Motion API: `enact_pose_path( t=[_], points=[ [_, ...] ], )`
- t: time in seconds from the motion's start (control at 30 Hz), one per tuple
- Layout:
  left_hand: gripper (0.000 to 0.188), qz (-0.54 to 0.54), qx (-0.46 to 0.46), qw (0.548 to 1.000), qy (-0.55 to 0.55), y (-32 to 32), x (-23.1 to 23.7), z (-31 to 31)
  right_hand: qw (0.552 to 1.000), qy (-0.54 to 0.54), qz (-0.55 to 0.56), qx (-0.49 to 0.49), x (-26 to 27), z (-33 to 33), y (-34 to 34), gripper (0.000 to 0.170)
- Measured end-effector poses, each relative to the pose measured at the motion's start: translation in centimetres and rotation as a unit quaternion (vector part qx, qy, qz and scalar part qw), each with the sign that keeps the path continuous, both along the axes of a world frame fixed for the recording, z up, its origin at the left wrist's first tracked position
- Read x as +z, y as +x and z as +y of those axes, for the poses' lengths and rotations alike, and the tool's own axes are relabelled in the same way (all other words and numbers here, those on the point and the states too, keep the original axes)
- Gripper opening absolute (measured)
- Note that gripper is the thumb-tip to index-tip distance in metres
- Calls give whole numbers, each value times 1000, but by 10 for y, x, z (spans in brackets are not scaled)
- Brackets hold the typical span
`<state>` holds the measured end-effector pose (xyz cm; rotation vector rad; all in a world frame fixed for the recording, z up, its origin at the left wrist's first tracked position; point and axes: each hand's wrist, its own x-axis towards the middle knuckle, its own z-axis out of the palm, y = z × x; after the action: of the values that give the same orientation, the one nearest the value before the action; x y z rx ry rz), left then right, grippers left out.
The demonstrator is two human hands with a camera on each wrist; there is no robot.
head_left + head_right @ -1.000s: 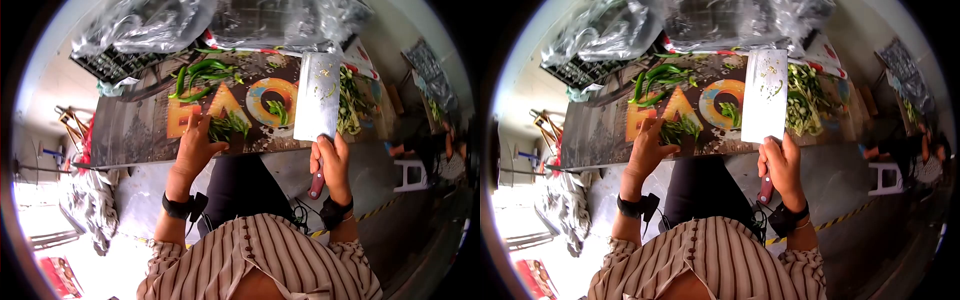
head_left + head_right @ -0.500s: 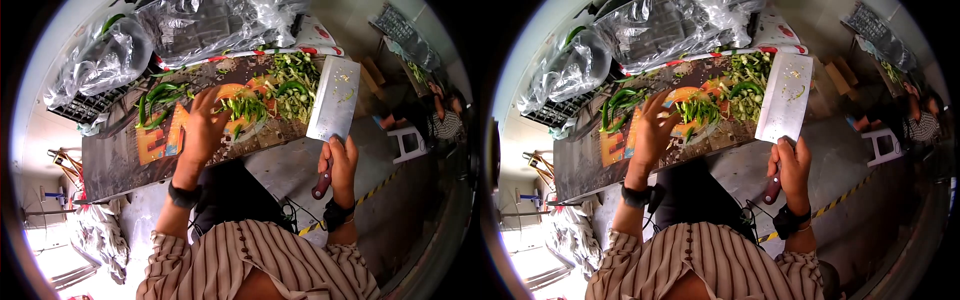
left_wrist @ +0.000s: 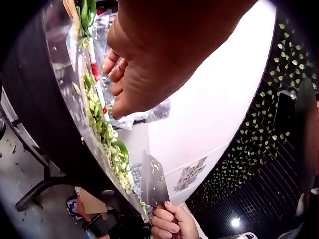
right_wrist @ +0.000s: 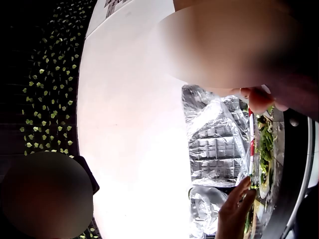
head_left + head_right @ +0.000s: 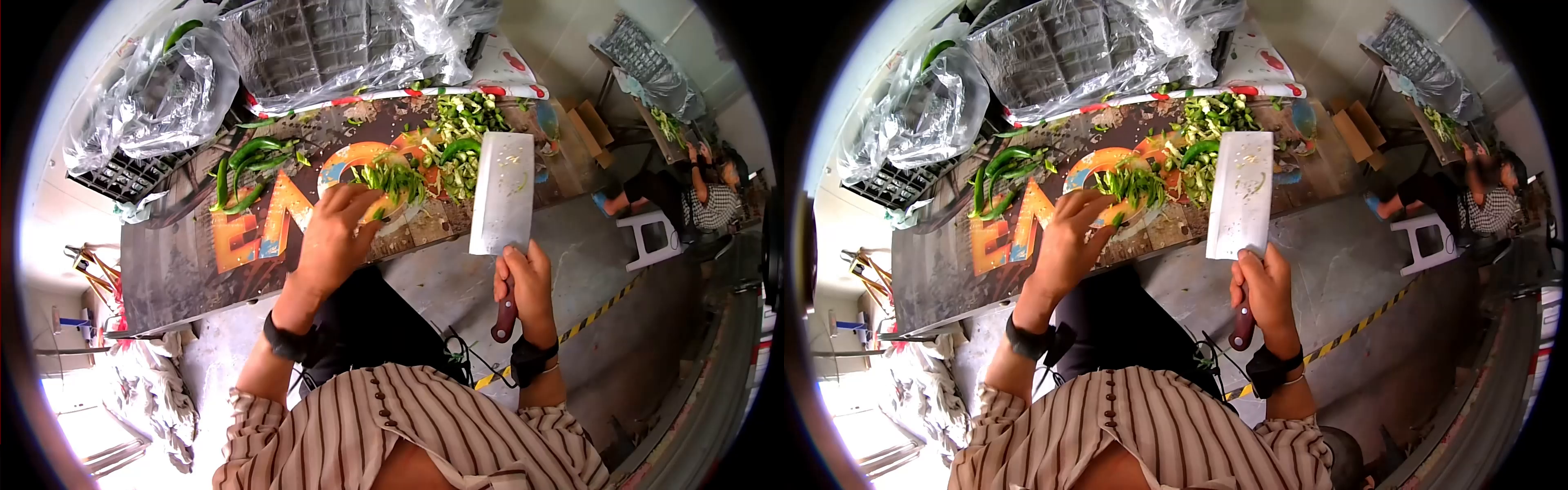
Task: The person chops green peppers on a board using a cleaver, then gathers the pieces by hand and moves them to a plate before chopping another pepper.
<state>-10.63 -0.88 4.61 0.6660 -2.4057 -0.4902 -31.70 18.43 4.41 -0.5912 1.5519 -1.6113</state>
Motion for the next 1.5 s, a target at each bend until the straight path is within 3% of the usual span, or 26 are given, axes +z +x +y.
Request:
enact_pose_path(
  t=[0.1,0.23,0.3,0.37,0.47,0.63,0.7,0.73,0.87,0.97,1.23,1.5],
  points=[
    [45,-32,-72,995,-67,-36,-12,-9,999,26,29,33,2,4,-3,16],
    [48,-48,-94,988,-115,-72,-19,-13,995,46,74,38,9,11,-8,15],
    [49,-121,-68,982,-129,-83,-22,-15,996,46,70,23,14,15,-9,15],
    [45,-117,-55,983,-134,-89,-27,-17,996,51,70,13,12,19,-12,14],
    [24,-90,-30,981,-169,-90,-43,-27,996,54,67,-2,9,25,-17,14],
    [17,-90,12,984,-152,-61,-44,-34,997,51,66,-2,10,24,-18,12],
    [16,-30,15,986,-163,-46,-41,-37,997,40,64,27,13,20,-17,12],
    [18,-60,22,991,-121,-37,-38,-35,997,41,64,33,15,17,-16,12],
    [37,-19,28,996,-88,-12,-19,-21,986,64,73,133,23,-5,-14,12],
    [38,32,48,998,-40,4,-18,-2,971,98,95,196,23,-25,-15,12],
    [37,28,168,982,-74,40,-37,16,933,118,117,319,17,-66,-14,15],
    [31,20,182,980,-84,40,-42,14,926,178,183,279,25,-83,-54,16]
  ],
)
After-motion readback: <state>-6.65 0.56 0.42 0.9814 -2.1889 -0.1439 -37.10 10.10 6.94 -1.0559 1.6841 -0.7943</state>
